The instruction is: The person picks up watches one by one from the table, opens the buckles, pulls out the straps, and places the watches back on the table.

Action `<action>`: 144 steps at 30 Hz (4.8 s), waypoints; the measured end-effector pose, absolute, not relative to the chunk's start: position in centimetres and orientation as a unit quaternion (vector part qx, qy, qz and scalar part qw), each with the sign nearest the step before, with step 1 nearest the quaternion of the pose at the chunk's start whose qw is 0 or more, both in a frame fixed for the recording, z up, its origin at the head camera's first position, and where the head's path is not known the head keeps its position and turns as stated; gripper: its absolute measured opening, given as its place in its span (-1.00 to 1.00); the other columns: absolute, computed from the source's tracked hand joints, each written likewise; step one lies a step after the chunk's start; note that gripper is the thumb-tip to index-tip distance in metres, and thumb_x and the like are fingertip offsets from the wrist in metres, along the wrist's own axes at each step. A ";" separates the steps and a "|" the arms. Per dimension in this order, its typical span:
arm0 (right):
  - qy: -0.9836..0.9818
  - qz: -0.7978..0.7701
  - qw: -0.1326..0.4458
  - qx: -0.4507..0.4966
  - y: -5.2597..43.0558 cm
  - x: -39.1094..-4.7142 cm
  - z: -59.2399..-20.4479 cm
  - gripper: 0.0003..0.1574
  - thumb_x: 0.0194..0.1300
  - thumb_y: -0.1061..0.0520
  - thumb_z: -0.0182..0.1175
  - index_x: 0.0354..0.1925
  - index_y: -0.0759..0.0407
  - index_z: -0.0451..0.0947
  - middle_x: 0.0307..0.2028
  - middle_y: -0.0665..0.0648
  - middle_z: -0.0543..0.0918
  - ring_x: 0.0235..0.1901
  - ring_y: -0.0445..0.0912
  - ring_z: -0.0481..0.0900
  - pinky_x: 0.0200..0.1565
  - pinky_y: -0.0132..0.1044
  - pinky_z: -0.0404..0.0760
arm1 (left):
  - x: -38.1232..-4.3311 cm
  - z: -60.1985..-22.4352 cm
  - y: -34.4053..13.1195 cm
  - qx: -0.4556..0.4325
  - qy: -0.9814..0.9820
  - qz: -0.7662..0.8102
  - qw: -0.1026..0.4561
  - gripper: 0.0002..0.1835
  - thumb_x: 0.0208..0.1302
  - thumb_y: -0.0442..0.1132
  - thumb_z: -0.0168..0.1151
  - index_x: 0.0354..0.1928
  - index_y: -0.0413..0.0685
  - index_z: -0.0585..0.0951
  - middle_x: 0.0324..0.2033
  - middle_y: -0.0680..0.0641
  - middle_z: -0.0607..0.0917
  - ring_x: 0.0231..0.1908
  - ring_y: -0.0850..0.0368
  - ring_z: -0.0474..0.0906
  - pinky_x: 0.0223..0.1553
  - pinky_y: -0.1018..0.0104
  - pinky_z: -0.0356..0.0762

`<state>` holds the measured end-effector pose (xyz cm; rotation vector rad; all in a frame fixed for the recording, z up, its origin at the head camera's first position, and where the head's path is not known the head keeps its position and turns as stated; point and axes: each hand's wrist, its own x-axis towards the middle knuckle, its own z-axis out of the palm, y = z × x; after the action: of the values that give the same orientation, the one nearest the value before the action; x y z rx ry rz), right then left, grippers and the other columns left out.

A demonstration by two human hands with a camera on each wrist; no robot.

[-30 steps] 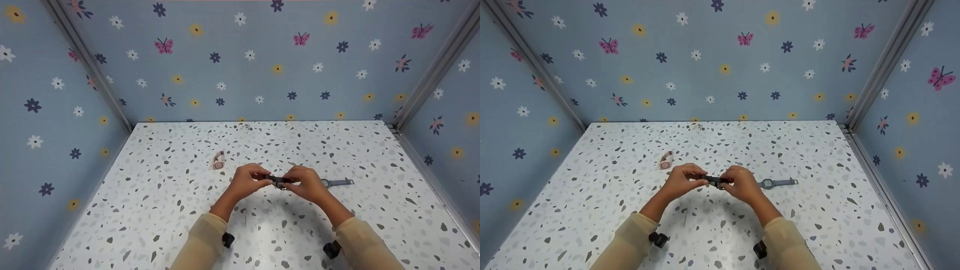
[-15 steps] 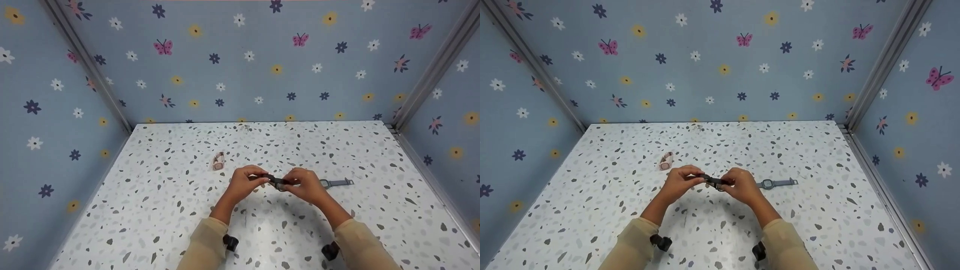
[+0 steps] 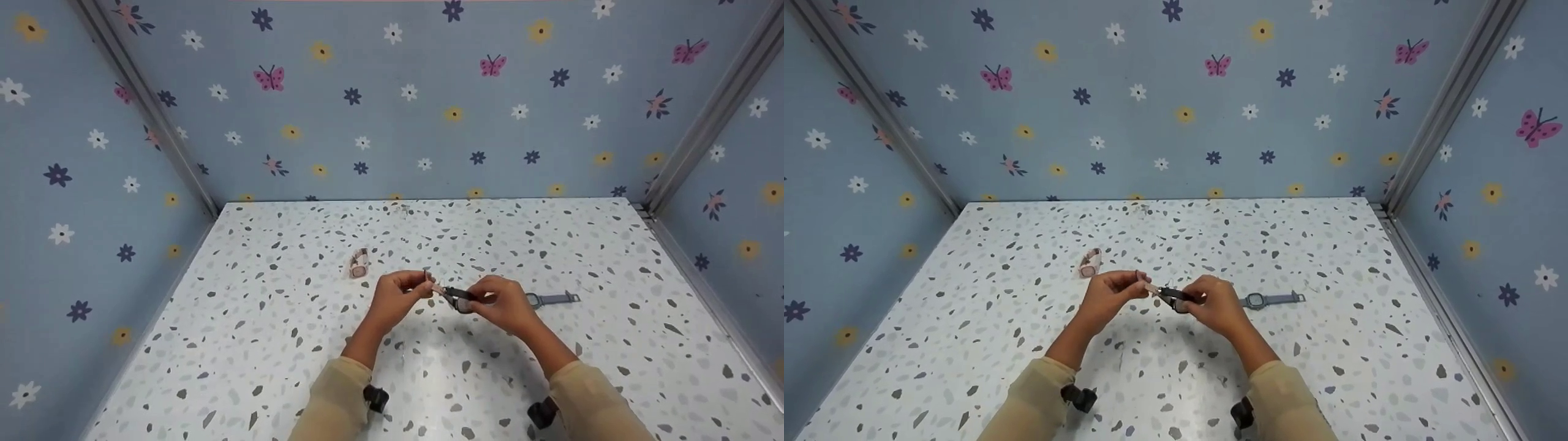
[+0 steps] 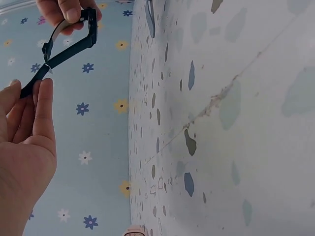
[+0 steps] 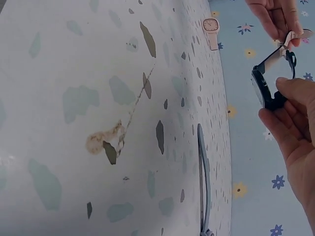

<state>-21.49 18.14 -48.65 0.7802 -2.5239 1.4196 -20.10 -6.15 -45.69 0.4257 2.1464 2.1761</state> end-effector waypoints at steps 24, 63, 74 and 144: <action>-0.805 0.567 0.024 0.173 18.1 -21.1 -48.6 -0.78 0.09 0.42 0.40 -0.22 0.35 0.70 -0.22 0.25 0.65 -0.19 0.09 0.64 -0.16 -0.28 0.69 | -21.1 -47.7 -5.5 0.074 0.557 0.822 0.085 -0.74 0.41 -0.38 0.11 -0.01 -0.47 0.57 -0.27 -0.15 0.69 -0.32 0.13 0.66 -0.09 0.19 0.66; -0.819 0.482 0.137 0.279 16.4 -21.3 -47.8 -0.87 0.19 0.33 0.36 -0.28 0.15 0.74 -0.34 0.00 0.61 -0.35 -0.13 0.60 -0.29 -0.33 0.66 | -20.6 -47.2 -4.7 0.086 0.537 0.833 0.101 -0.73 0.38 -0.42 0.12 0.04 -0.46 0.55 -0.25 -0.26 0.72 -0.27 0.04 0.72 -0.11 0.17 0.67; -0.835 0.461 0.132 0.269 16.2 -21.2 -47.6 -0.87 0.17 0.31 0.38 -0.32 0.11 0.75 -0.37 -0.07 0.58 -0.37 -0.13 0.58 -0.29 -0.30 0.67 | -20.6 -47.1 -4.6 0.090 0.544 0.827 0.110 -0.73 0.36 -0.43 0.14 0.02 -0.49 0.57 -0.23 -0.25 0.70 -0.27 0.07 0.72 -0.09 0.19 0.66; -0.802 0.527 0.098 0.264 17.0 -21.2 -48.4 -0.88 0.20 0.40 0.31 -0.31 0.24 0.61 -0.30 0.16 0.61 -0.37 -0.10 0.52 -0.38 -0.25 0.56 | -20.7 -46.8 -5.0 0.113 0.523 0.832 0.147 -0.78 0.36 -0.46 0.12 -0.03 -0.48 0.56 -0.29 -0.23 0.72 -0.26 0.04 0.72 -0.07 0.16 0.65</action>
<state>-21.16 17.03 -48.42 0.7811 -2.3730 1.5584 -20.73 -5.00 -46.80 0.3261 1.5056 2.3932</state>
